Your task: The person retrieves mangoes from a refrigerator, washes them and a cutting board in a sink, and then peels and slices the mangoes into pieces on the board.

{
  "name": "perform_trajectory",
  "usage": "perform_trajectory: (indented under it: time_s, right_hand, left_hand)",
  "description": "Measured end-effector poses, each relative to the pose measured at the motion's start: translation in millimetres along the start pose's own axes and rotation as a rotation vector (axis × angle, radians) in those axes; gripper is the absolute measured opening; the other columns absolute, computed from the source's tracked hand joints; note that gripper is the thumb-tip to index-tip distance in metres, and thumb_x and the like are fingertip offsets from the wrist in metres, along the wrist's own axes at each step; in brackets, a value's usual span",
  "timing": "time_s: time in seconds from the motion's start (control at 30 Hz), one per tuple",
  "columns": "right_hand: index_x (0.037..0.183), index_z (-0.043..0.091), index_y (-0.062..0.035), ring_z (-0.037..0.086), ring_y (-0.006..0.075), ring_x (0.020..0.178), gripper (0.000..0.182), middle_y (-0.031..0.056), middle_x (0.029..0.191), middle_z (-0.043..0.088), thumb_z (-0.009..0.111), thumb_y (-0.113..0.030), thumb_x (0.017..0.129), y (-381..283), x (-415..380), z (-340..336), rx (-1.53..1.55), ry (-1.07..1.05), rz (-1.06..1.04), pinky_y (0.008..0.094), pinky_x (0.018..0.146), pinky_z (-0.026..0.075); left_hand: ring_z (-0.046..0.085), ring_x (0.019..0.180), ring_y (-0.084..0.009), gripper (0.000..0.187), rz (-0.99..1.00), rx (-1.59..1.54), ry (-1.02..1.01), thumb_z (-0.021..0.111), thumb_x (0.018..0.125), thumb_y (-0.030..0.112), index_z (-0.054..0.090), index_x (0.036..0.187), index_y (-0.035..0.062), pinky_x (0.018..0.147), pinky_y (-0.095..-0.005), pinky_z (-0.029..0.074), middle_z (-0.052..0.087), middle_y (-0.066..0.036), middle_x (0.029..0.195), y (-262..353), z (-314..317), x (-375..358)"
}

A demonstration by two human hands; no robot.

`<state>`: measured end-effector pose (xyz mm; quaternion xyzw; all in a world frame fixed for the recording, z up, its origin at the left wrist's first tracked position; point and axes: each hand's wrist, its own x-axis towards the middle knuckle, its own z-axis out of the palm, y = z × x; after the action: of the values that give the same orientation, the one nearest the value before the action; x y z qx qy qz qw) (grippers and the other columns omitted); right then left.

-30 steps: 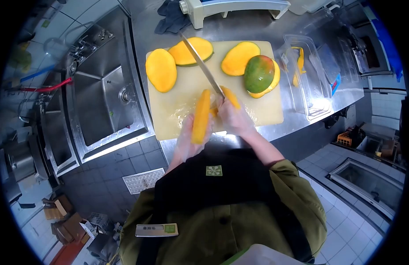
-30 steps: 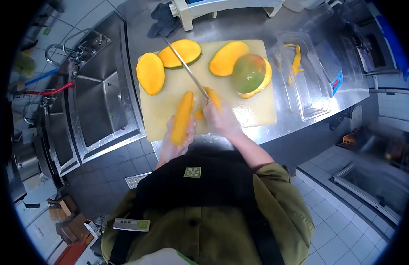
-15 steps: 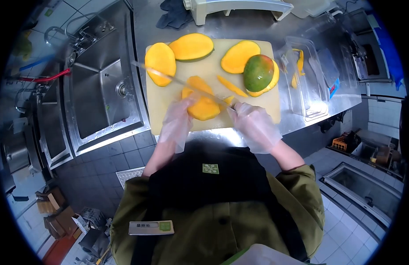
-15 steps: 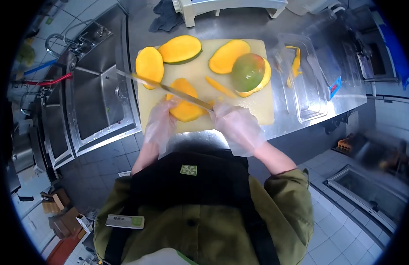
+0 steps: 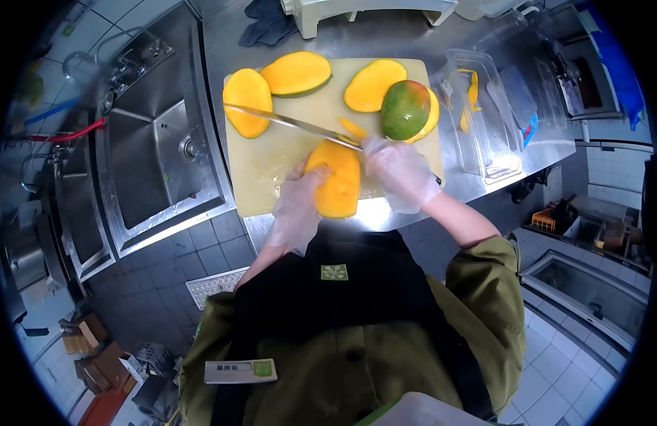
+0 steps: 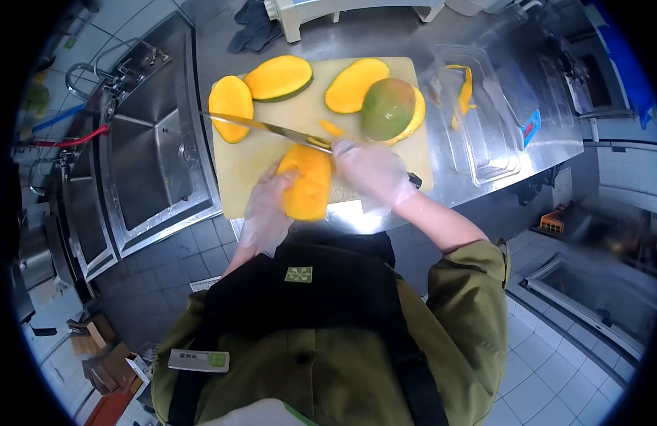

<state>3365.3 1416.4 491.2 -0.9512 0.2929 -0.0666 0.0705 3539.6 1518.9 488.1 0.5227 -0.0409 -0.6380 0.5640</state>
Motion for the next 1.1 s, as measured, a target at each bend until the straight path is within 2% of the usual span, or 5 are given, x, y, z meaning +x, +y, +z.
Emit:
perform_trajectory:
  time_s: [0.1, 0.2, 0.3, 0.5, 1.1]
  right_hand:
    - [0.081, 0.053, -0.0021, 0.062, 0.0311, 0.054, 0.008, 0.0145, 0.061, 0.060, 0.056, -0.008, 0.077, 0, -1, 0, 0.068, 0.002, 0.088, 0.0414, 0.049, 0.049]
    - [0.085, 0.054, 0.0000, 0.061, 0.0307, 0.053, 0.010, 0.0124, 0.060, 0.058, 0.054, -0.007, 0.078, -12, -8, -7, 0.081, -0.100, -0.012, 0.0396, 0.049, 0.049]
    - [0.088, 0.056, 0.0020, 0.060, 0.0276, 0.050, 0.014, 0.0099, 0.058, 0.057, 0.055, -0.006, 0.077, -20, -10, -3, 0.054, 0.038, -0.116, 0.0376, 0.046, 0.048]
    - [0.086, 0.056, 0.0003, 0.061, 0.0215, 0.049, 0.013, 0.0082, 0.058, 0.057, 0.056, -0.007, 0.076, -25, -7, 5, -0.113, -0.061, -0.055, 0.0361, 0.041, 0.046]
    - [0.082, 0.054, -0.0019, 0.065, 0.0292, 0.060, 0.007, 0.0134, 0.064, 0.060, 0.052, -0.009, 0.082, -16, 3, 39, 0.087, -0.047, 0.044, 0.0403, 0.052, 0.050]
  left_hand:
    - [0.061, 0.101, -0.0202, 0.053, 0.084, 0.035, 0.013, 0.055, 0.088, 0.010, 0.039, 0.138, -0.0022, 0.087, -0.0323, 0.050, 0.061, -0.012, 0.115, 11, -3, 8]
    - [0.061, 0.100, -0.0197, 0.048, 0.126, 0.124, 0.004, 0.053, 0.088, 0.009, 0.043, 0.133, -0.0037, 0.087, -0.0307, 0.049, 0.061, -0.012, 0.112, 18, -10, 19]
    - [0.060, 0.099, -0.0176, 0.039, 0.171, 0.194, 0.075, 0.053, 0.089, 0.009, 0.048, 0.125, -0.0050, 0.086, -0.0291, 0.047, 0.061, -0.011, 0.109, 10, -14, 24]
    - [0.059, 0.095, -0.0161, 0.032, 0.260, 0.158, -0.040, 0.053, 0.085, 0.005, 0.057, 0.116, -0.0036, 0.084, -0.0279, 0.046, 0.063, -0.009, 0.104, -8, -22, 25]
    - [0.063, 0.095, -0.0186, 0.043, 0.128, 0.098, 0.043, 0.061, 0.083, 0.004, 0.054, 0.125, -0.0046, 0.083, -0.0285, 0.051, 0.064, -0.012, 0.109, 2, -23, 11]
